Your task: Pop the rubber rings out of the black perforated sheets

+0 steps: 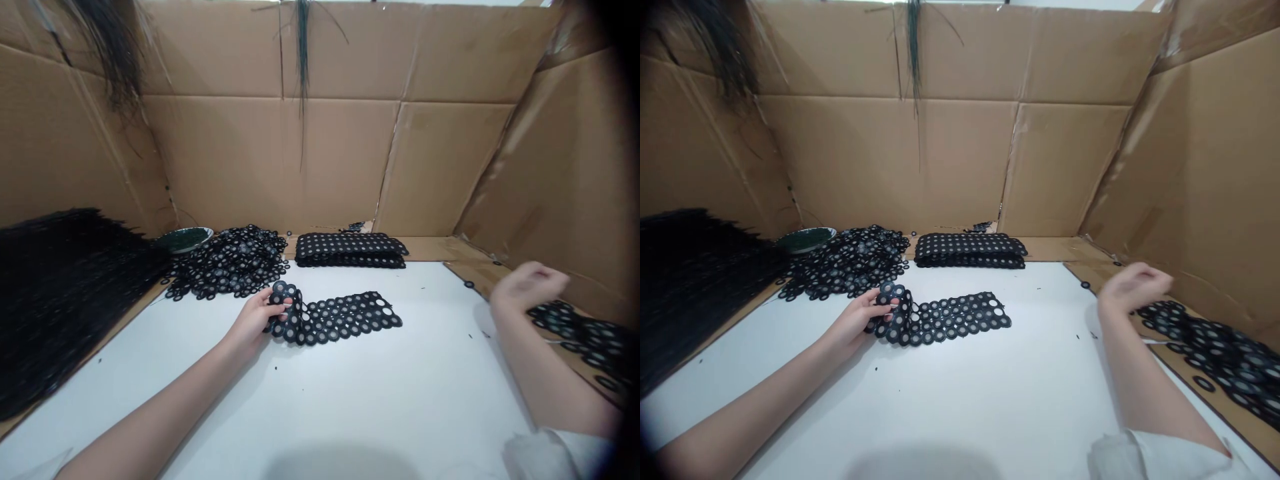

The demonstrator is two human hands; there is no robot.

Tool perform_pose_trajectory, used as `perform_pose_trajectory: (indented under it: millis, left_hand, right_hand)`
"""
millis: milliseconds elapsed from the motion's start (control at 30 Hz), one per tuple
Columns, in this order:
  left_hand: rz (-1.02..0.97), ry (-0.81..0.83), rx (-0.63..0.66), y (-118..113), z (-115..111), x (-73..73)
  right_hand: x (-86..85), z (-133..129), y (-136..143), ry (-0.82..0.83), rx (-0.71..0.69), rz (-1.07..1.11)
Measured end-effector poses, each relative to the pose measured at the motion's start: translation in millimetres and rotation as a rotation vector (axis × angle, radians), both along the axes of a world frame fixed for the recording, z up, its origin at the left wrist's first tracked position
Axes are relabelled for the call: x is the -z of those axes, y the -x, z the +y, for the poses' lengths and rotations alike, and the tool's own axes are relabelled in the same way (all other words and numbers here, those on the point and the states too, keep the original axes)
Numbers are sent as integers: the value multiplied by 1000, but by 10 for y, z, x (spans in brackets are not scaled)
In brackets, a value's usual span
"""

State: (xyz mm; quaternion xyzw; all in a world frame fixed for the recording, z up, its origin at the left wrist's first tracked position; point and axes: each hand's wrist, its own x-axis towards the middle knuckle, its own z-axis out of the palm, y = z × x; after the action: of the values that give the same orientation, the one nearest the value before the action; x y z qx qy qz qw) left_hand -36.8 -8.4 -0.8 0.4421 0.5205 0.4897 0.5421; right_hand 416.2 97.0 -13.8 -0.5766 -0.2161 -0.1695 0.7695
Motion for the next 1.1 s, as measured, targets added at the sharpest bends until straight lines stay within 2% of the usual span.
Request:
perform_pose_trajectory:
  millis: [100,133,200,267,333,433,500,633,733,900,1100]
  left_hand:
    - [161,-17,70,73,52,-7]
    - [225,-33,96,99,66,-15]
    - [340,-50,149,144,78,-43]
    - [398,-26,203,177,65,-82]
    - [394,7,258,203,39,-118]
    - [362,13,317,258,16,-130]
    - [357,25,306,310,28,-107]
    - [398,65,247,397,90,-45]
    - [429,84,256,430,107,-27]
    - [524,93,358,500,51,-49]
    - [665,35,346,521,3,-87]
  right_hand:
    - [-128,20,714,76,-172,-88]
    - [-163,-26,1004,104,-293,-144]
    - [-224,-205,1610,162,-796,-274]
    - [-270,-455,2171,222,-1167,-392]
    - [-279,-696,2606,314,-1495,-460]
    - [-180,-915,2970,350,-1805,-447]
    - [-52,-959,3057,418,-1906,-336]
    - [162,-943,3069,547,-1980,-187]
    - [213,-935,3074,616,-2034,-183]
    - [297,-938,3111,568,-2060,-85]
    - [350,-943,3099,633,-2083,-133]
